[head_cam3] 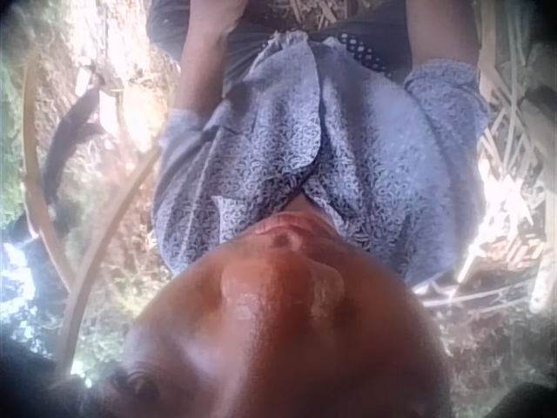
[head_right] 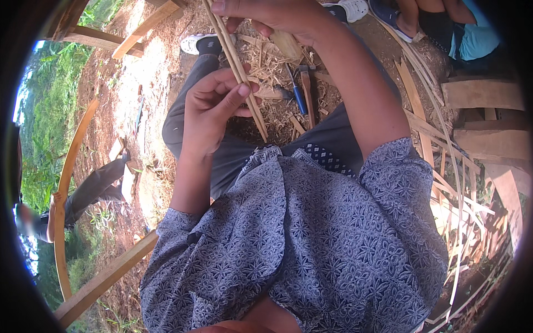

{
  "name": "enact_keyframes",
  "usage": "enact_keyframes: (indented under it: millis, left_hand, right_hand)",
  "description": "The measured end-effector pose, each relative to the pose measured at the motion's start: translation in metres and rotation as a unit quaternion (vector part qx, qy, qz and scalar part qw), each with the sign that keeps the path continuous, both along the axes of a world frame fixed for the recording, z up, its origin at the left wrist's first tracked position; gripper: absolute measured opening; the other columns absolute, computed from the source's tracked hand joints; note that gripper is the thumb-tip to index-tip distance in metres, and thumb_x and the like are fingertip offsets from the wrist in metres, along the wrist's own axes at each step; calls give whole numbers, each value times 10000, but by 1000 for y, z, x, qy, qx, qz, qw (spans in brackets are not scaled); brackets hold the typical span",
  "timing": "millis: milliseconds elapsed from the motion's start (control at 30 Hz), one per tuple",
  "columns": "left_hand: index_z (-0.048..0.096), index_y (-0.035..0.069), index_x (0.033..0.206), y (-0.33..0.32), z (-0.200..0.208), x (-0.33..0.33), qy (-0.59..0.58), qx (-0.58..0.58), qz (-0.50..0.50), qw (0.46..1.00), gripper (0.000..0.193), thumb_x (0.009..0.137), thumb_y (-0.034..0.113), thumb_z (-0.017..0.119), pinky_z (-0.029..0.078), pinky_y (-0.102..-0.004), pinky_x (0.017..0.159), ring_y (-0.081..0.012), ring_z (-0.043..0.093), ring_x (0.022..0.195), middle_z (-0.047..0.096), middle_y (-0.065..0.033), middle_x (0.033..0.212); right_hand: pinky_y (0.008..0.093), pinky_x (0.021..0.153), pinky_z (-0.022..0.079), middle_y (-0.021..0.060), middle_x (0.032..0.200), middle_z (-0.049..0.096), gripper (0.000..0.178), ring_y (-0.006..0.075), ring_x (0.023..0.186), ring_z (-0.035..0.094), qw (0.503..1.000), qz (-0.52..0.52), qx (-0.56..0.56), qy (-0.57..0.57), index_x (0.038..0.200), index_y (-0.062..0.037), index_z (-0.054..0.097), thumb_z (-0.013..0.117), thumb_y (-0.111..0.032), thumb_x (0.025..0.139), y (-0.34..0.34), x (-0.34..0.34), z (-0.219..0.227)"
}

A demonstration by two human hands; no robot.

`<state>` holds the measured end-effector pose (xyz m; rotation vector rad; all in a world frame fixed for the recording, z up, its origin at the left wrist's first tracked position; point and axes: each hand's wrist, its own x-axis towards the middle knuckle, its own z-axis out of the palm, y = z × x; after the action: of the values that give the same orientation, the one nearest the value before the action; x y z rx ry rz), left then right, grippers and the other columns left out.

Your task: The person sits on the ground outdoors and uses a curved knife to shave thin strips from a small wooden stick. They hold the stick in their left hand and carefully scrape the blade along its length to create fine wood shavings.

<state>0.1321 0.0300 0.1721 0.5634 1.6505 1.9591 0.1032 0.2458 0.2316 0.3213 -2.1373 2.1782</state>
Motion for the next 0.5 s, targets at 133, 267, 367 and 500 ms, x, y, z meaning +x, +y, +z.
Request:
enact_keyframes:
  millis: [133, 267, 367, 500]
  left_hand:
    - [611, -46, 1273, 0, 0, -1, 4, 5, -3, 1000, 317, 968, 31, 654, 633, -249, 696, -172, 732, 855, 737, -111, 990]
    - [615, -48, 1270, -2, 2, -2, 8, -3, -8, 1000, 317, 967, 37, 659, 633, -251, 698, -169, 732, 857, 737, -111, 992]
    - [617, -49, 1268, -2, 3, -1, 11, -9, -8, 1000, 317, 967, 39, 661, 636, -256, 707, -167, 731, 871, 736, -109, 994]
    - [617, -54, 1269, -2, 4, 0, 7, -6, -7, 1000, 318, 967, 37, 659, 643, -265, 731, -173, 728, 933, 734, -108, 1000]
  right_hand:
    - [167, 442, 363, -2, 817, 672, 426, 2, 499, 453, 1000, 2, -1, 4, 1369, -65, 590, 690, -152, 964, 0, -2, -2]
    - [166, 445, 362, -10, 817, 659, 426, 3, 504, 452, 1000, 0, -2, 12, 1369, -66, 592, 689, -155, 964, -3, 0, 1]
    - [168, 448, 362, -13, 812, 651, 422, 4, 507, 453, 1000, 1, 5, 10, 1369, -68, 594, 685, -160, 967, -2, 1, 2]
    - [172, 450, 364, -11, 809, 653, 421, 6, 508, 454, 1000, 10, 12, 22, 1369, -68, 596, 681, -166, 969, -1, 1, 3]
